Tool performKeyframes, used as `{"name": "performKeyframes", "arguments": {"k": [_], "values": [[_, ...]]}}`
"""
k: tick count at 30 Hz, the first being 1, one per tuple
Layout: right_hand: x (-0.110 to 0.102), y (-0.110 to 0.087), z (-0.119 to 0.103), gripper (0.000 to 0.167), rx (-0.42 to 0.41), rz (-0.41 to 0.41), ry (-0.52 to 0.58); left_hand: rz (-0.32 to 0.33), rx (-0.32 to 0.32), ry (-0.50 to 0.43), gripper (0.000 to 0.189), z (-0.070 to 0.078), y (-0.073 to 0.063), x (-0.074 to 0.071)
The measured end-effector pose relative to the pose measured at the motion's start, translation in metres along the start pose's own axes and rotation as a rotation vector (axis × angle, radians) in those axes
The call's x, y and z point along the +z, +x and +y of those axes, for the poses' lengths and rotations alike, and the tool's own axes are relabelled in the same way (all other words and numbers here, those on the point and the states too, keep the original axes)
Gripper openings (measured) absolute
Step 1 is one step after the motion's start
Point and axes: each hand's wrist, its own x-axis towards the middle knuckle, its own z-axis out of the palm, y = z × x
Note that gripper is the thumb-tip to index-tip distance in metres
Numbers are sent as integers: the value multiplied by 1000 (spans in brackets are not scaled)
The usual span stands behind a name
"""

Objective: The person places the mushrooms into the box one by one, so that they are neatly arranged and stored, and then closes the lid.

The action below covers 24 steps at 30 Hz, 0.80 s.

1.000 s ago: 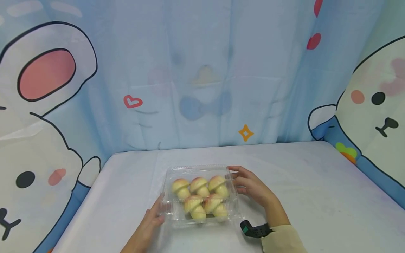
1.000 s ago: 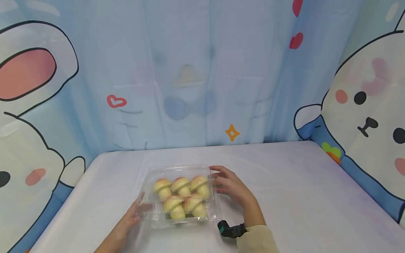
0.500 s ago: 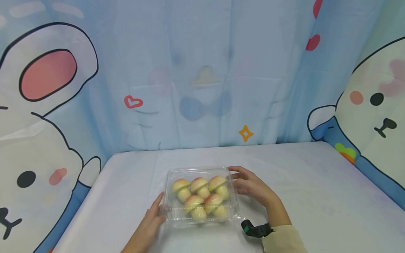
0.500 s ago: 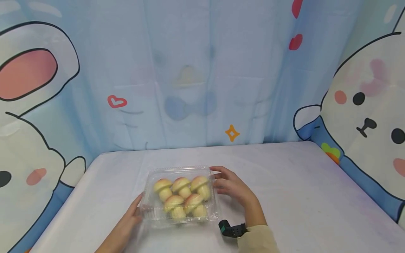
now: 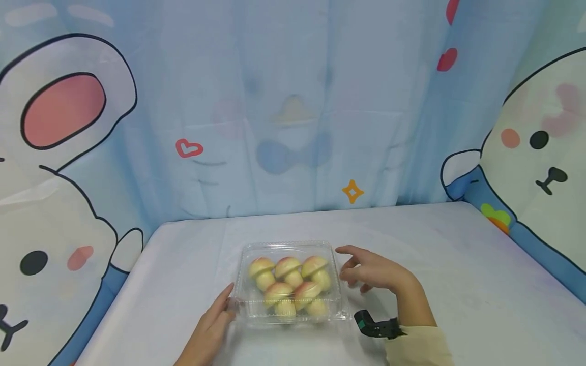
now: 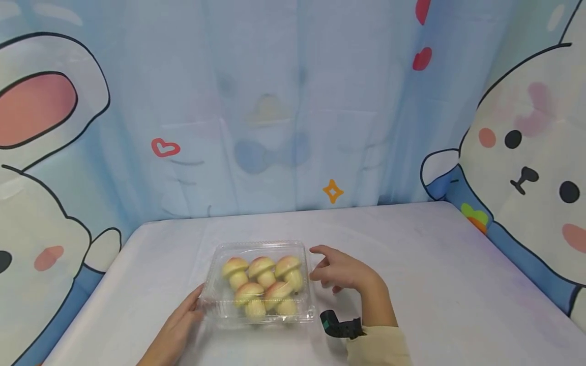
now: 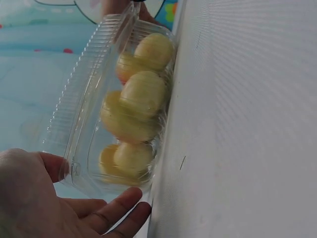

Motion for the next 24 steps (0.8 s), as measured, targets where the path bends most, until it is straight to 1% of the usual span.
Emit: {"name": "performKeyframes", "arguments": {"k": [3,5,7,9,10,12,14,17,21,24], "values": [[-2,-9,-5,78,43,-29,1,21,10,22,58,1,0,1],[-1,-14,-9,81,91,-53,14,31,20,54,58,2,1,0],[2,-17,-13,83,142,-75,29,42,17,81,59,3,1,0],[4,-20,-15,82,184,-96,29,42,13,85,60,4,3,-1],[5,-20,-16,80,197,-111,18,35,9,70,61,5,3,-1],[7,-22,-17,76,210,-133,4,9,-1,16,61,5,4,-1],[8,-22,-17,73,204,-157,-3,-29,-10,-52,62,4,4,-1],[7,-22,-17,75,175,-178,9,-104,-43,-192,66,2,4,-3],[4,-20,-17,81,131,-180,58,-196,-95,-376,74,0,5,-6],[2,-19,-16,82,112,-168,97,-240,-106,-467,77,1,6,-7]]}}
